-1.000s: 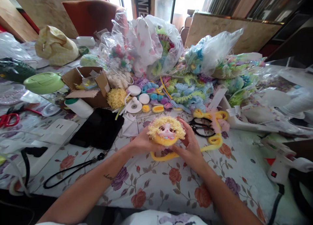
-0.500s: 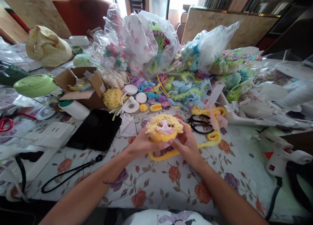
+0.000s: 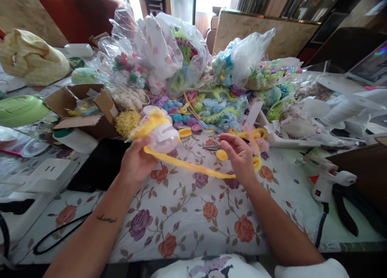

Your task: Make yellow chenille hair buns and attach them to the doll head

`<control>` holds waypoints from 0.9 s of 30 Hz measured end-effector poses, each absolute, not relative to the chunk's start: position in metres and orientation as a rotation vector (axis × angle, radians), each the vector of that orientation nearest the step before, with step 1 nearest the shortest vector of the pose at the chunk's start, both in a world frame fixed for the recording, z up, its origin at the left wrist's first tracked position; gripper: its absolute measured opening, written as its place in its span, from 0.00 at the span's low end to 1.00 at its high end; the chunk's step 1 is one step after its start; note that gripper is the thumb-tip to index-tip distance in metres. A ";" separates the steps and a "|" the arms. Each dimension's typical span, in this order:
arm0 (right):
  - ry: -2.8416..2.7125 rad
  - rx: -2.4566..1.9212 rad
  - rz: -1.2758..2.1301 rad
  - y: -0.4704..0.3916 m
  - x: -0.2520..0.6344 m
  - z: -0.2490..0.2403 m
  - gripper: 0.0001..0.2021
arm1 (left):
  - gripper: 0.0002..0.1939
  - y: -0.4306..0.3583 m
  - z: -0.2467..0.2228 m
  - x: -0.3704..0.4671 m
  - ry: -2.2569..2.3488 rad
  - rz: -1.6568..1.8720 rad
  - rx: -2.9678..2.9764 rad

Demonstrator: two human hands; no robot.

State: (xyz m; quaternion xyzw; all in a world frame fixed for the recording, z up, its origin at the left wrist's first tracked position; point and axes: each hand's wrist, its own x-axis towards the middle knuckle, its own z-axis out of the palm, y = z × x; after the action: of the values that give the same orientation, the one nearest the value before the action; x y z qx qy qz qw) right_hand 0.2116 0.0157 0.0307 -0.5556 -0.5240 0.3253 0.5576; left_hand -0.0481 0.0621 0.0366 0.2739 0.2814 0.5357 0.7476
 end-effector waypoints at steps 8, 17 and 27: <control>-1.618 -1.528 0.298 0.015 0.235 0.003 0.10 | 0.22 0.068 0.041 -0.055 0.611 1.194 0.570; -1.996 -1.638 0.046 0.027 0.231 0.020 0.07 | 0.19 0.069 0.053 -0.067 0.498 1.349 0.658; -2.123 -1.746 0.124 0.021 0.231 0.003 0.10 | 0.29 0.062 0.061 -0.091 0.312 1.372 0.729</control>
State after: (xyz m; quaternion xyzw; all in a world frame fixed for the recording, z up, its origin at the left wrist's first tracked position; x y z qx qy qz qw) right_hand 0.2308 0.0207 0.0031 -0.6225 -0.7569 0.0442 0.1938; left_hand -0.0908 0.0622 0.0610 0.3277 0.1402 0.6163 0.7023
